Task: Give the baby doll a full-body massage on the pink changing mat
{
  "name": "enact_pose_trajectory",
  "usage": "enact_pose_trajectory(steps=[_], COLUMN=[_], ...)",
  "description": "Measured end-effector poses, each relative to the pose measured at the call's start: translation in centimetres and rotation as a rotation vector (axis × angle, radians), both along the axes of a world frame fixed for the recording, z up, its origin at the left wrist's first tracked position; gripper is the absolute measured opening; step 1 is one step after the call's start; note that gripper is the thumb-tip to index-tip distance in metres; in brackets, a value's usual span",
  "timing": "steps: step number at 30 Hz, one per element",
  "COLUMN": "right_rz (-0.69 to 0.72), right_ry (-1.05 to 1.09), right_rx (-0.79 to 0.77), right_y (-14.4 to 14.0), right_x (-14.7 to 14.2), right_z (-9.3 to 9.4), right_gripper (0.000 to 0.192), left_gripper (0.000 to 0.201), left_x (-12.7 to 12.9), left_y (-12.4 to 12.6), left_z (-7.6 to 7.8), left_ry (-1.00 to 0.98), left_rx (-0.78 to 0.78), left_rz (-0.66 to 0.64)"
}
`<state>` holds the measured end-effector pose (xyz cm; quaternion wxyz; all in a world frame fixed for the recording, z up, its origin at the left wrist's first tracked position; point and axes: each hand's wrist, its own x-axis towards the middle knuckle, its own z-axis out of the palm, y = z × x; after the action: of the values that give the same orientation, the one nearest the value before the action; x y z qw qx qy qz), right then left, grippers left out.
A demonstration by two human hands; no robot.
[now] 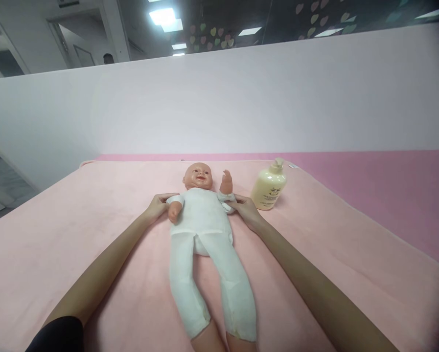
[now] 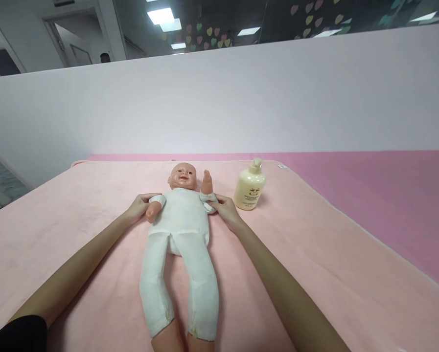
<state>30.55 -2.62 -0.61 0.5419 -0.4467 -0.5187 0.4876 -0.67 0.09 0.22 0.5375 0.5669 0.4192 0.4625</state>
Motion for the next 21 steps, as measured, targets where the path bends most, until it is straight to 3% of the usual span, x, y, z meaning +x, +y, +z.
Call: enact_pose_trajectory(steps=[7, 21], right_rz=[0.023, -0.007], right_ry=[0.013, 0.009], right_rx=[0.000, -0.024], right_y=[-0.03, 0.27], right_x=[0.69, 0.80], right_z=[-0.04, -0.43], right_gripper=[0.024, 0.040], left_gripper=[0.046, 0.033], left_x=[-0.04, 0.13], left_y=[-0.05, 0.10], left_z=[0.27, 0.06], left_ry=[-0.030, -0.021], left_rx=[-0.033, -0.018], left_rz=[-0.009, 0.050])
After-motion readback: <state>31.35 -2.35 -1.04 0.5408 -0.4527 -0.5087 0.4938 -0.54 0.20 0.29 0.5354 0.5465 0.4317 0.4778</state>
